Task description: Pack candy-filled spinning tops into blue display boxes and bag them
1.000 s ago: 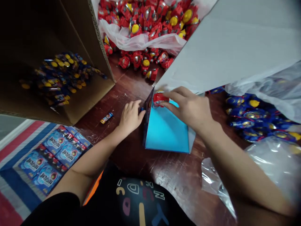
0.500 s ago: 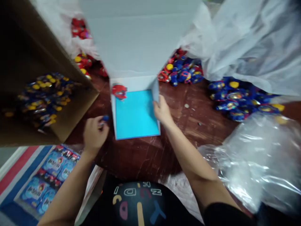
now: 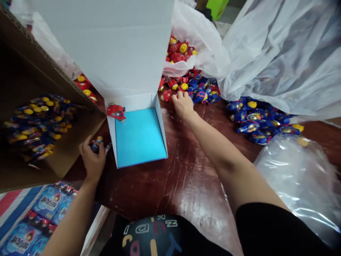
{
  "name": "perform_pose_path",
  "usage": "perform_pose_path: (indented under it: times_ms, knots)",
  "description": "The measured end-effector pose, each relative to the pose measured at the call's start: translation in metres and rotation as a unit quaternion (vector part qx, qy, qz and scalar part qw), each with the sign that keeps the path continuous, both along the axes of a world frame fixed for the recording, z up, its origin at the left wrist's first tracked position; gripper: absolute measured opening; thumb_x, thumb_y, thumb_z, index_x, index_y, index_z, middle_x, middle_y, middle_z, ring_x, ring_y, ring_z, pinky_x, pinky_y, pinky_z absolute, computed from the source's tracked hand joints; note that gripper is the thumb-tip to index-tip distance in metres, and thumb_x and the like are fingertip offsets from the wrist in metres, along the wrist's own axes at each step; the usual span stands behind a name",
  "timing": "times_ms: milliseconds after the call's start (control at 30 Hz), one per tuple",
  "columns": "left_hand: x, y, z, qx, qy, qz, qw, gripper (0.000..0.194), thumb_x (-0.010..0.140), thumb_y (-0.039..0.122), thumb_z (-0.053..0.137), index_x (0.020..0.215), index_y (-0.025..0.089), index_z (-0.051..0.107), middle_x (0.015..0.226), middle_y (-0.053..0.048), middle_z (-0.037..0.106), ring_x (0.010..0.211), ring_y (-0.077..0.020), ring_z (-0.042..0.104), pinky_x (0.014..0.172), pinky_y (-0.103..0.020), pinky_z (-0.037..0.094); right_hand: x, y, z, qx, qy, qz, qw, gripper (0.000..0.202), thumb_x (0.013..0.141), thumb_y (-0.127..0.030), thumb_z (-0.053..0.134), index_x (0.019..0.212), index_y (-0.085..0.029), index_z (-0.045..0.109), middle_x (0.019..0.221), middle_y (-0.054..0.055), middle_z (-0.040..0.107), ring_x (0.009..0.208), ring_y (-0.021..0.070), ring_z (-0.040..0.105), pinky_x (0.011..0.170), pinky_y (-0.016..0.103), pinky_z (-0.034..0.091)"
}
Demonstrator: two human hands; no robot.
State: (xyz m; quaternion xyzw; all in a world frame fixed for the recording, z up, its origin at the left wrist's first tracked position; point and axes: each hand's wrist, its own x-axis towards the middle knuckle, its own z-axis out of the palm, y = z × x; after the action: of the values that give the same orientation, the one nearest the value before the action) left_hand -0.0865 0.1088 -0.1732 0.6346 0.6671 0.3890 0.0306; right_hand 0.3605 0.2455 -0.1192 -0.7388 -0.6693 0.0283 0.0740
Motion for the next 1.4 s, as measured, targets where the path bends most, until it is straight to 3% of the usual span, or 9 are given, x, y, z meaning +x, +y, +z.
perform_pose_path:
  times_ms: [200,300,500,667,867,1000,1133,1233,1400]
  knots:
    - [-0.015,-0.032,0.048,-0.027,-0.230,-0.076,0.970,0.041,0.103,0.049,0.069,0.129,0.018,0.062,0.116,-0.011,0.071,0.096,-0.0215,0.074,0.096,-0.043,0.063,0.027,-0.060,0.029,0.017,0.098,0.005,0.995,0.059,0.082,-0.035,0.089,0.129,-0.007,0.068,0.122,0.028,0.068,0.110,0.0332,0.067,0.097,0.051,0.055]
    - [0.002,-0.051,0.067,-0.133,-0.420,-0.209,0.873,0.035,0.110,0.051,0.059,0.129,0.022,0.060,0.090,-0.002,0.069,0.062,-0.0112,0.064,0.062,-0.026,0.057,0.013,-0.103,0.058,0.093,0.261,0.106,0.955,0.095,0.075,-0.062,0.090,0.153,-0.022,0.051,0.129,0.019,0.066,0.105,0.0269,0.070,0.093,0.044,0.060]
    - [0.061,-0.064,0.083,-0.309,-0.555,-0.377,0.674,0.047,0.103,0.060,0.070,0.125,0.018,0.069,0.075,0.003,0.051,0.055,-0.0068,0.044,0.052,-0.022,0.043,-0.102,-0.173,0.085,0.051,0.475,0.381,0.791,0.056,0.098,-0.027,0.074,0.147,-0.031,0.046,0.157,0.013,0.052,0.151,0.0318,0.052,0.116,0.053,0.055]
    - [0.064,-0.063,0.102,-0.313,-0.428,-0.388,0.754,0.044,0.105,0.057,0.067,0.120,0.016,0.072,0.067,0.005,0.049,0.054,-0.0077,0.042,0.051,-0.021,0.037,-0.120,-0.160,0.078,0.073,0.421,0.452,0.783,0.060,0.097,-0.035,0.081,0.144,-0.029,0.045,0.140,0.012,0.059,0.139,0.0291,0.057,0.117,0.050,0.054]
    - [0.061,-0.059,0.096,0.029,-0.035,-0.360,0.932,0.030,0.109,0.033,0.064,0.131,0.014,0.072,0.108,-0.011,0.077,0.095,-0.0190,0.071,0.089,-0.030,0.058,-0.128,-0.176,0.071,0.021,0.454,0.320,0.831,0.059,0.099,-0.048,0.079,0.142,-0.025,0.045,0.128,0.010,0.062,0.105,0.0214,0.067,0.095,0.039,0.061]
    - [0.055,-0.055,0.084,0.052,0.016,-0.365,0.929,0.038,0.110,0.036,0.063,0.141,0.016,0.069,0.106,-0.010,0.078,0.094,-0.0196,0.072,0.088,-0.030,0.058,-0.135,-0.181,0.074,0.008,0.437,0.299,0.848,0.057,0.099,-0.045,0.080,0.141,-0.023,0.049,0.133,0.012,0.063,0.110,0.0229,0.068,0.100,0.041,0.060]
    - [0.041,-0.047,0.097,-0.175,-0.123,-0.410,0.887,0.045,0.108,0.049,0.065,0.142,0.020,0.070,0.120,-0.008,0.078,0.104,-0.0199,0.074,0.091,-0.029,0.058,-0.126,-0.166,0.086,0.029,0.388,0.393,0.833,0.053,0.098,-0.042,0.082,0.141,-0.026,0.054,0.132,0.010,0.066,0.119,0.0262,0.068,0.105,0.045,0.057]
    - [0.036,-0.045,0.111,-0.326,-0.193,-0.445,0.811,0.041,0.108,0.054,0.059,0.121,0.018,0.075,0.093,-0.002,0.074,0.080,-0.0150,0.067,0.072,-0.024,0.052,-0.120,-0.159,0.087,0.045,0.365,0.471,0.802,0.058,0.097,-0.039,0.083,0.144,-0.031,0.052,0.132,0.009,0.065,0.125,0.0270,0.064,0.107,0.046,0.057]
    - [0.039,-0.054,0.115,-0.151,-0.045,-0.470,0.869,0.028,0.111,0.041,0.057,0.113,0.017,0.071,0.093,-0.005,0.070,0.082,-0.0171,0.064,0.077,-0.028,0.052,-0.122,-0.175,0.069,0.025,0.444,0.464,0.766,0.059,0.097,-0.035,0.083,0.144,-0.032,0.047,0.125,0.008,0.061,0.118,0.0232,0.064,0.101,0.042,0.060]
